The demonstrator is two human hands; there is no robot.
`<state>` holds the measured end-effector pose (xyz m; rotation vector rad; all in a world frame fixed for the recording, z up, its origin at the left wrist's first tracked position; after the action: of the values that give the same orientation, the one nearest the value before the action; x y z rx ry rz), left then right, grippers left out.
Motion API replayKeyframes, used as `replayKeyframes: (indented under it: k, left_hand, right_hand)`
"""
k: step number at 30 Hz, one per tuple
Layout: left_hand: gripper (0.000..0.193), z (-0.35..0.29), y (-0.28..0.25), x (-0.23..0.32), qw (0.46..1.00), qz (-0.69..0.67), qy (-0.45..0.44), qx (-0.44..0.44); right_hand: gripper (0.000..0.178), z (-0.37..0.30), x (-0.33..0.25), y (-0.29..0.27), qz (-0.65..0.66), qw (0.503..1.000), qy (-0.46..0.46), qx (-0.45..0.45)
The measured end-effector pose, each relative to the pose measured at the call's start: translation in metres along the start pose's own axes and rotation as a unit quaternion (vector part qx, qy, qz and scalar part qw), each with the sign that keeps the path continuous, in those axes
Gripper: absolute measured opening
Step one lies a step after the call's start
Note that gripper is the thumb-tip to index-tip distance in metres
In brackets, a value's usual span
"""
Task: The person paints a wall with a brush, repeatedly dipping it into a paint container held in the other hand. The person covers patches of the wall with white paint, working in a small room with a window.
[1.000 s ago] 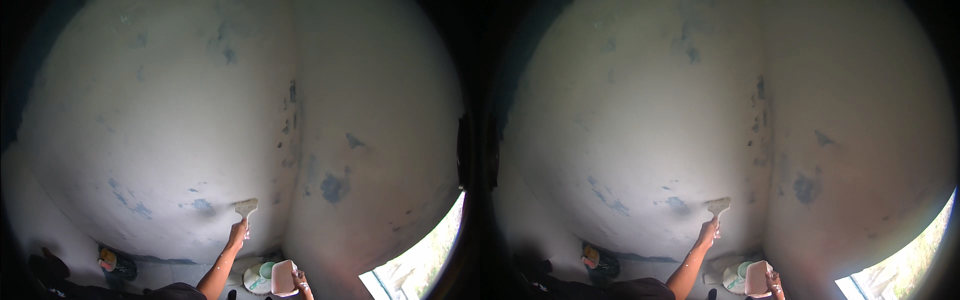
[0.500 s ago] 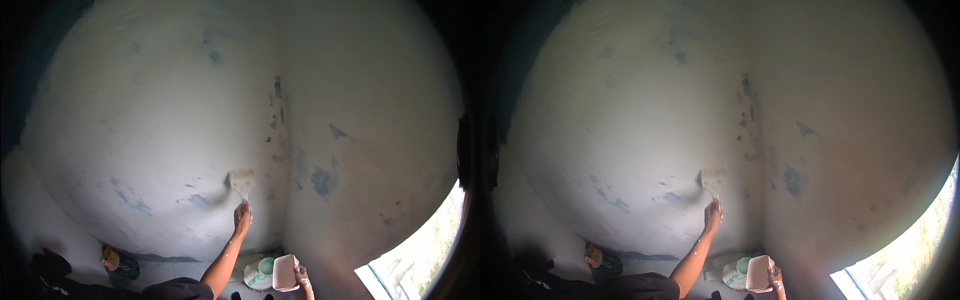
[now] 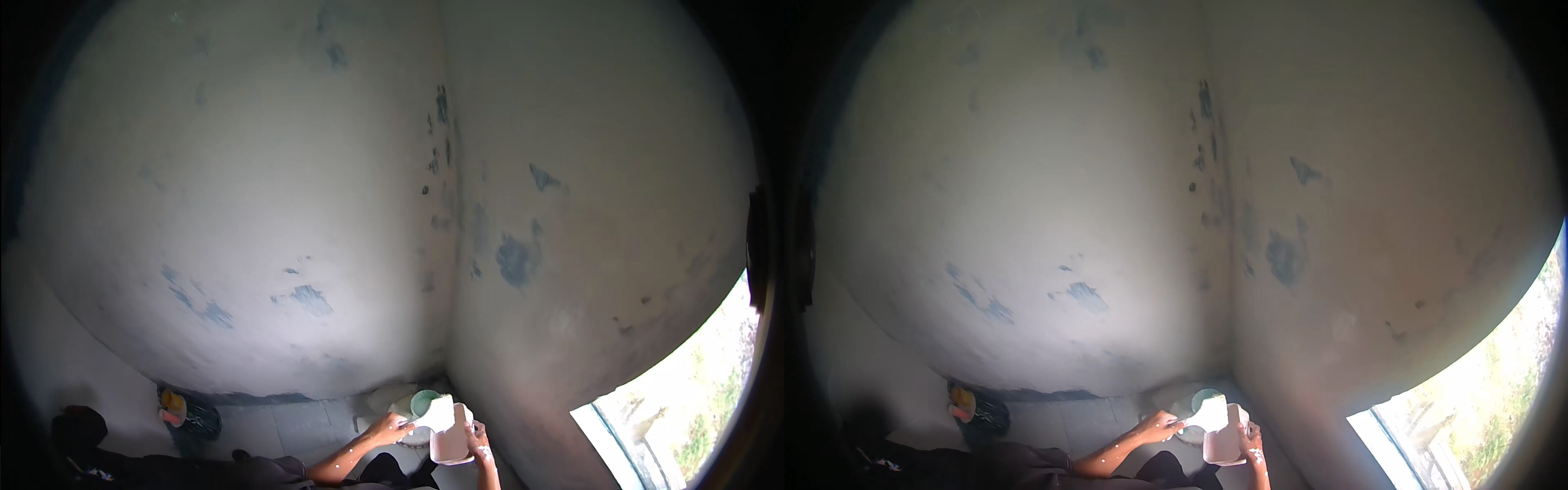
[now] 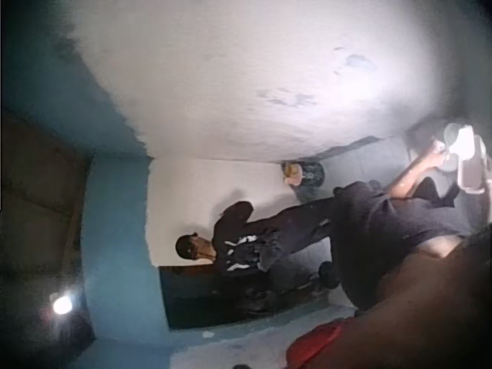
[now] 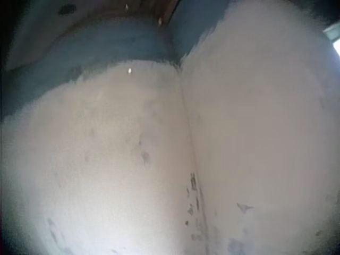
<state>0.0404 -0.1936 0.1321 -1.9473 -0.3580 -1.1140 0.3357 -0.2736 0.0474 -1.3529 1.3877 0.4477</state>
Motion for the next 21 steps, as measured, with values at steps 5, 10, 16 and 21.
replayKeyframes:
  k: [5, 10, 16, 21]
  left_hand:
    - [0.042, 0.069, 0.035, 0.08, 0.988, 0.151, -0.027, -0.026]
    - [0.037, 0.08, 0.037, 0.097, 0.978, 0.204, -0.006, 0.038]
    - [0.028, 0.058, -0.02, 0.157, 0.98, 0.166, 0.032, 0.107]
    - [0.026, 0.058, -0.071, 0.164, 0.979, 0.037, 0.069, 0.19]
  right_hand:
    - [0.073, 0.025, -0.006, -0.051, 0.061, 0.998, -0.009, -0.018]
    - [0.079, 0.028, -0.043, -0.066, 0.103, 0.994, -0.004, -0.035]
    - [0.078, 0.03, -0.086, -0.077, 0.077, 0.997, -0.031, -0.004]
    - [0.076, 0.015, -0.115, -0.072, 0.111, 0.994, -0.019, -0.003]
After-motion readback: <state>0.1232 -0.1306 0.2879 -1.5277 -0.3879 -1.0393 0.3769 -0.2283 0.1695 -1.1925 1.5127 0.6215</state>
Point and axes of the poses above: each hand's wrist, its own z-axis towards the middle knuckle, its own y-axis out of the palm, x = y × z, the point moved 5 cm from there along z, towards the middle knuckle, and after that the axes turned 11 degrees about z, right-handed, at the moved point
